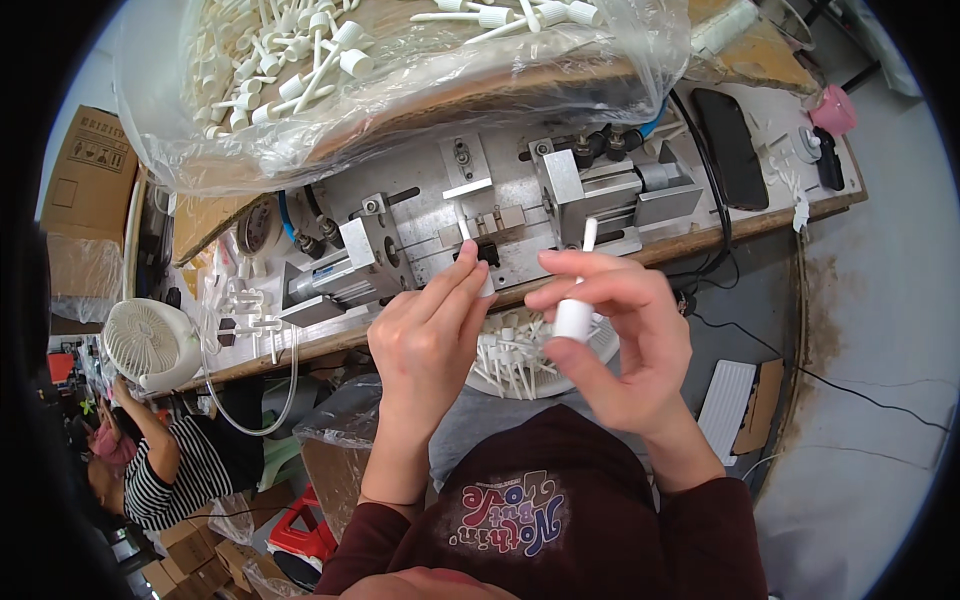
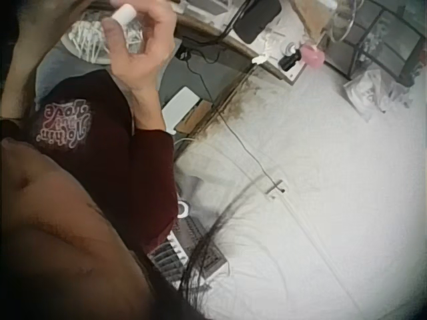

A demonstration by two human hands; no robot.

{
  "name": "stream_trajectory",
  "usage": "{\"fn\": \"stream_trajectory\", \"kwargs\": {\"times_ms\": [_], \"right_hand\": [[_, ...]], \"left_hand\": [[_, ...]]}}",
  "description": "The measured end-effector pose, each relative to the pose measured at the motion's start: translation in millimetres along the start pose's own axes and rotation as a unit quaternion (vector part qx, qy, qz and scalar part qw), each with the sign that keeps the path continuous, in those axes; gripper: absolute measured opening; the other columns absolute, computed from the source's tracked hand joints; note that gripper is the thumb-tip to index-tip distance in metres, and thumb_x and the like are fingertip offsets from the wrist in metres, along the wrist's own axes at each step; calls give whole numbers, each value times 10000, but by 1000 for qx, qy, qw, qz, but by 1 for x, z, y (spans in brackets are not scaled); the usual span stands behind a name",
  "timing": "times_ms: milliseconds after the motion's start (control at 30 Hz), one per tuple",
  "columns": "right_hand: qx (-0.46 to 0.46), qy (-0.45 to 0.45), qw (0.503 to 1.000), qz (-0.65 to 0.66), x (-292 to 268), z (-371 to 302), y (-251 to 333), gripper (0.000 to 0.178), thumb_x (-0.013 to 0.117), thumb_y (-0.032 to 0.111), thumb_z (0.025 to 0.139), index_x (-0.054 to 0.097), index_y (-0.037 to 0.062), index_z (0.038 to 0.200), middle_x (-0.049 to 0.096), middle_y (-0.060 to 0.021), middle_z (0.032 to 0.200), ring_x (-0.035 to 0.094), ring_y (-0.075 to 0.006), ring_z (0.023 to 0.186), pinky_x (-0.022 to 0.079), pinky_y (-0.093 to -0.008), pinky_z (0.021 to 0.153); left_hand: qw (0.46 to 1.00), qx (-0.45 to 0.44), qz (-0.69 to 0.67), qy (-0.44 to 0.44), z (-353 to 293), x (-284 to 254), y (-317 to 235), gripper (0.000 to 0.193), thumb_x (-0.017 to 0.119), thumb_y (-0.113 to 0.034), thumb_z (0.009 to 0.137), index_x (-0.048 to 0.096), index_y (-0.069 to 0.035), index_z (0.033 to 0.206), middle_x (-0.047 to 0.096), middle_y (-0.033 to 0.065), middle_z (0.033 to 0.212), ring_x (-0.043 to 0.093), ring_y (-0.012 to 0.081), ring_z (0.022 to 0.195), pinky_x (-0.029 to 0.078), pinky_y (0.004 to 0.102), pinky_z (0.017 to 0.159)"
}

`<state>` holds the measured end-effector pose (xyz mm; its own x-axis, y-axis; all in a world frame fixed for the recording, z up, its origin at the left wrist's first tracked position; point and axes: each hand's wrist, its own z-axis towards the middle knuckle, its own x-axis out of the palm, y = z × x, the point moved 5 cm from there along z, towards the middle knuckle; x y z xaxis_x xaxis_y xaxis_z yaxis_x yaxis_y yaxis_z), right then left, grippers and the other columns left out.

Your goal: The user is assembling plastic spray bottle pump components using a pneumatic machine in a workshop setting.

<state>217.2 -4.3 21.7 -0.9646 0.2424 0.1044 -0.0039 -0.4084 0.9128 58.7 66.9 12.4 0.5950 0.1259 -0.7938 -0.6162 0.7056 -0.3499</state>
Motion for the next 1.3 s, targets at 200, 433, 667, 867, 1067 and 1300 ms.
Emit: {"fn": "stream_trajectory", "kwargs": {"times_ms": [200,433,667,867,1067,1300], "right_hand": [[-126,92,936,-315,7,6,9,345,847,34,670,721,-9,989,649,-160,1227,674,-226,916,566,-318,768],[-213,147,881,-397,22,11,2,321,772,54,712,698,-9,1017,693,-128,1147,681,-271,967,551,-328,734],[-207,185,839,-468,40,21,-16,278,703,95,728,689,7,991,698,-124,1179,666,-199,837,487,-311,645],[-197,188,802,-532,56,23,-22,218,678,84,749,694,7,952,701,-136,1221,615,-128,618,421,-283,557],[-194,224,780,-552,60,26,-21,195,660,99,736,674,5,906,699,-166,1217,606,-102,565,426,-259,558],[-196,247,788,-529,65,36,-13,162,674,130,741,650,37,871,706,-111,968,638,-146,636,478,-292,585]], "left_hand": [[1000,-8,-8,4,-1,0,2,266,806,-72,734,757,-64,996,740,24,1139,618,182,596,506,283,583],[999,1,-39,-16,-3,-2,5,274,808,-69,720,754,-62,988,743,23,1117,611,188,589,502,289,574],[979,-4,-155,133,-31,-22,0,244,806,-93,726,748,-71,962,744,34,1040,654,203,644,518,305,584],[962,-5,-211,173,-50,-7,2,274,817,-160,731,744,-77,981,738,40,983,693,231,708,539,322,611],[952,5,-240,188,-48,-5,-3,348,839,-260,724,738,-72,999,723,42,887,689,243,699,526,334,595],[954,34,-249,166,-47,-7,-3,340,835,-284,740,740,-83,996,730,47,889,690,244,697,530,333,599]]}}
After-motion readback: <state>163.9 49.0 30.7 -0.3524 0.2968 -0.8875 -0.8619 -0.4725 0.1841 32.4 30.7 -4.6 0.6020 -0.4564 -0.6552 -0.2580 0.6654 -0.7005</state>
